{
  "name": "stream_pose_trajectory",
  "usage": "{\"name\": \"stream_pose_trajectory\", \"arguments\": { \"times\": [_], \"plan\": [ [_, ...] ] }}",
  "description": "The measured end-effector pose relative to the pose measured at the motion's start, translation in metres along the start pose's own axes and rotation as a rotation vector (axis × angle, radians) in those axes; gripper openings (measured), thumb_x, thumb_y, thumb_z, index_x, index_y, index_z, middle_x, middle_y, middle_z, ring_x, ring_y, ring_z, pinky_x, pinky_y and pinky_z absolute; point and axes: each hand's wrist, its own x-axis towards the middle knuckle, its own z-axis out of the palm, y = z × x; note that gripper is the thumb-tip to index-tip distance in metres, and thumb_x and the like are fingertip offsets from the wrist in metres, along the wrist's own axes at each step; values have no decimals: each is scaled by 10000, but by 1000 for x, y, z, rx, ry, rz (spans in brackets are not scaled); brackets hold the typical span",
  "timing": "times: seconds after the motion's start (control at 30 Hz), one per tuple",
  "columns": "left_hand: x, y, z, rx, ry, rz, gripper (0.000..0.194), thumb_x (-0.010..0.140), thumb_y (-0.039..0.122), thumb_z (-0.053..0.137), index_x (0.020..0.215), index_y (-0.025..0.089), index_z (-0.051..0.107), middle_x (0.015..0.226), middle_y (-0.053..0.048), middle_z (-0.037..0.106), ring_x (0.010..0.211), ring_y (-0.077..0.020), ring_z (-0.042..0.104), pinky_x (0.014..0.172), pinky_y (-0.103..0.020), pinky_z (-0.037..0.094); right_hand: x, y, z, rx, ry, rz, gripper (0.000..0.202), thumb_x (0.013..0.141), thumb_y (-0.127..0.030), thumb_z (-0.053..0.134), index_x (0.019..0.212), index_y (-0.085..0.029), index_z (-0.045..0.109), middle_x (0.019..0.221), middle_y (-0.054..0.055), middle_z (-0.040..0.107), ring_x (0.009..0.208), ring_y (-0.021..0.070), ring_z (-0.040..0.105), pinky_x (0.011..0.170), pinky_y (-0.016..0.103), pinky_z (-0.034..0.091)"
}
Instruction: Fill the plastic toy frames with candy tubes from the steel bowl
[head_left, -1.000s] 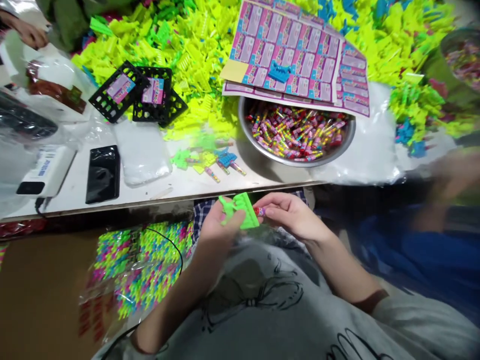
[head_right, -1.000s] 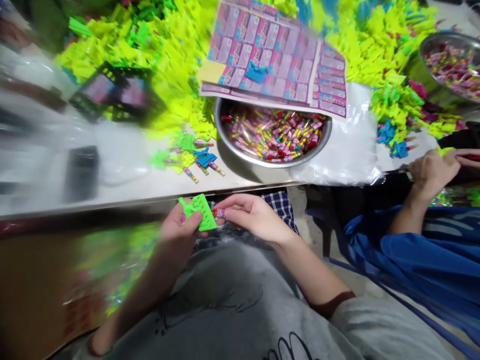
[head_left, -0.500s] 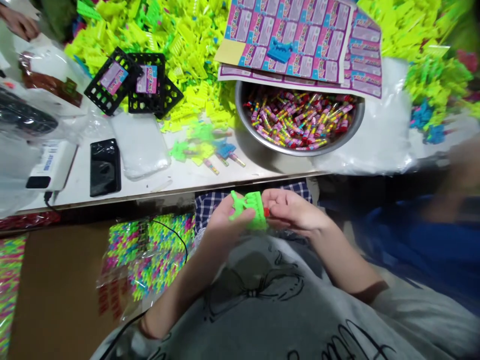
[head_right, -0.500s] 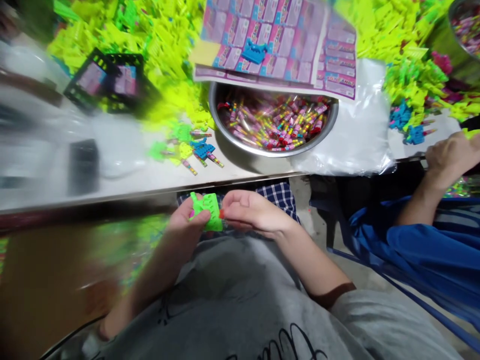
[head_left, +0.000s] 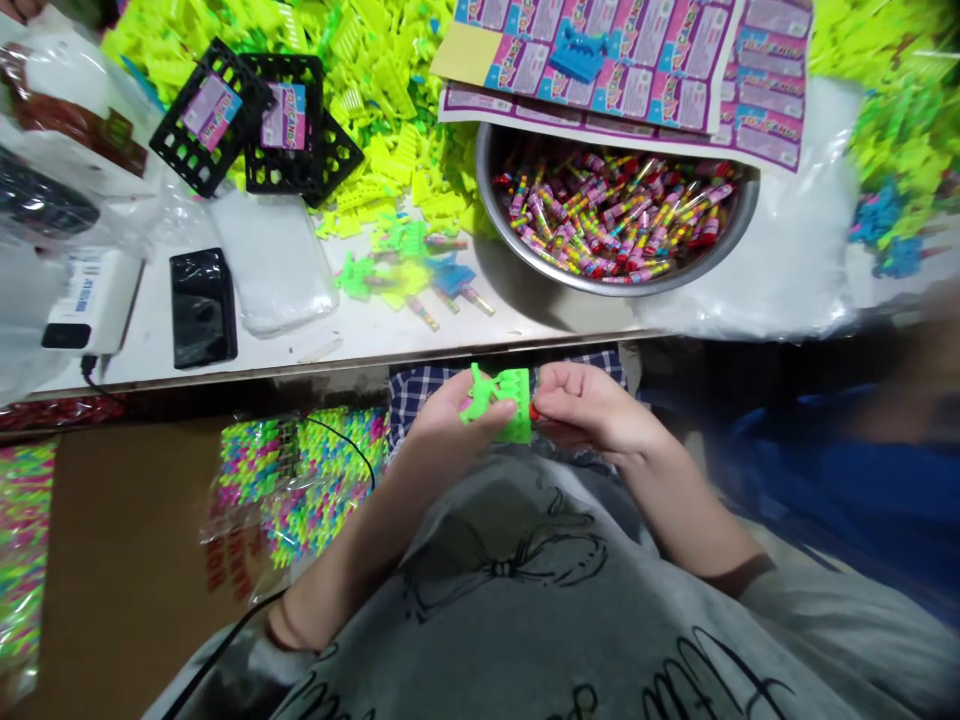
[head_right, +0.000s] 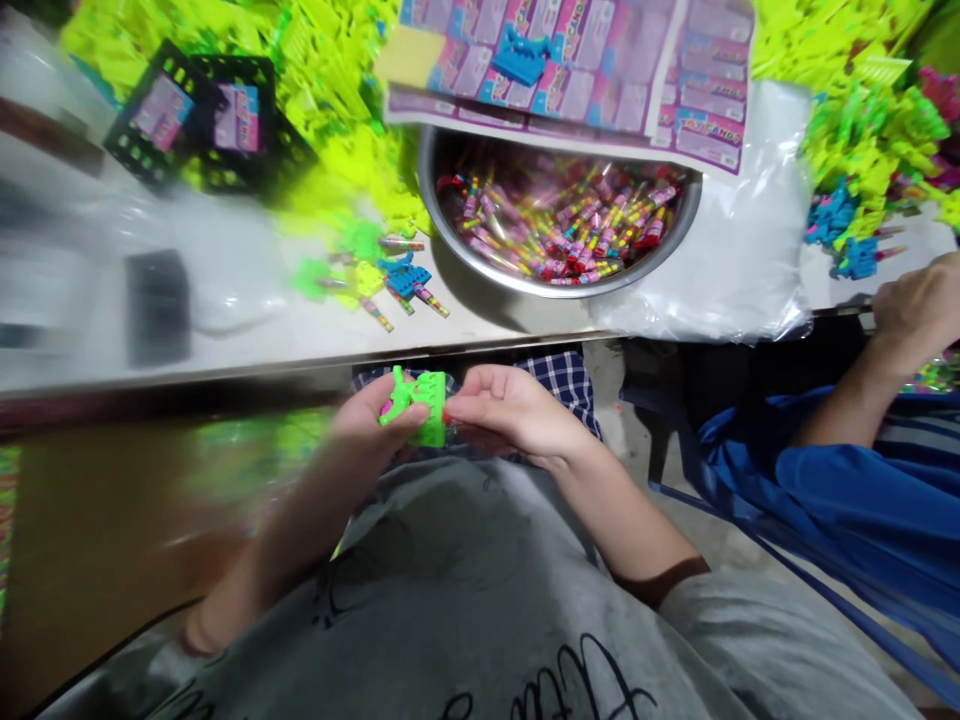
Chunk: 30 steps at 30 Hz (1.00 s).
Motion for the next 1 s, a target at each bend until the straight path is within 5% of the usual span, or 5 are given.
{"name": "stream_pose_trajectory", "arguments": {
  "times": [0.17,0.33,0.6,0.83,1.0],
  "plan": [
    [6,-7,4,-217,-56,-21,275,664,378,647,833,177,565,530,44,480,413,-56,356,400,-192,273,2,5,2,65,21,-9,301,696,-331,703,653,-186,443,439,-84,460,299,14,277,283,114,158],
    [7,-4,4,-116,-14,13,153,677,294,645,742,176,574,511,42,468,457,-71,385,463,-200,323,1,8,1,-126,159,-128,287,694,-296,713,640,-182,455,414,-72,487,306,32,330,298,138,196],
    [4,-12,-2,110,95,109,173,677,315,644,762,178,580,617,32,512,584,-96,441,548,-207,344,3,15,-3,-346,234,-112,287,696,-320,707,649,-179,461,450,-58,527,335,39,375,312,147,225],
    [6,-16,-7,123,137,142,130,664,283,646,705,181,578,591,22,501,595,-113,454,549,-221,352,9,11,-10,-411,102,-54,247,716,-335,683,733,-180,491,496,-45,552,363,42,394,325,140,238],
    [5,-11,-9,-151,154,102,154,659,251,655,784,185,593,517,32,476,520,-109,447,501,-220,347,13,16,-4,-282,78,-228,443,650,-438,707,980,-216,512,680,-24,562,538,95,501,476,211,409]
  ]
}}
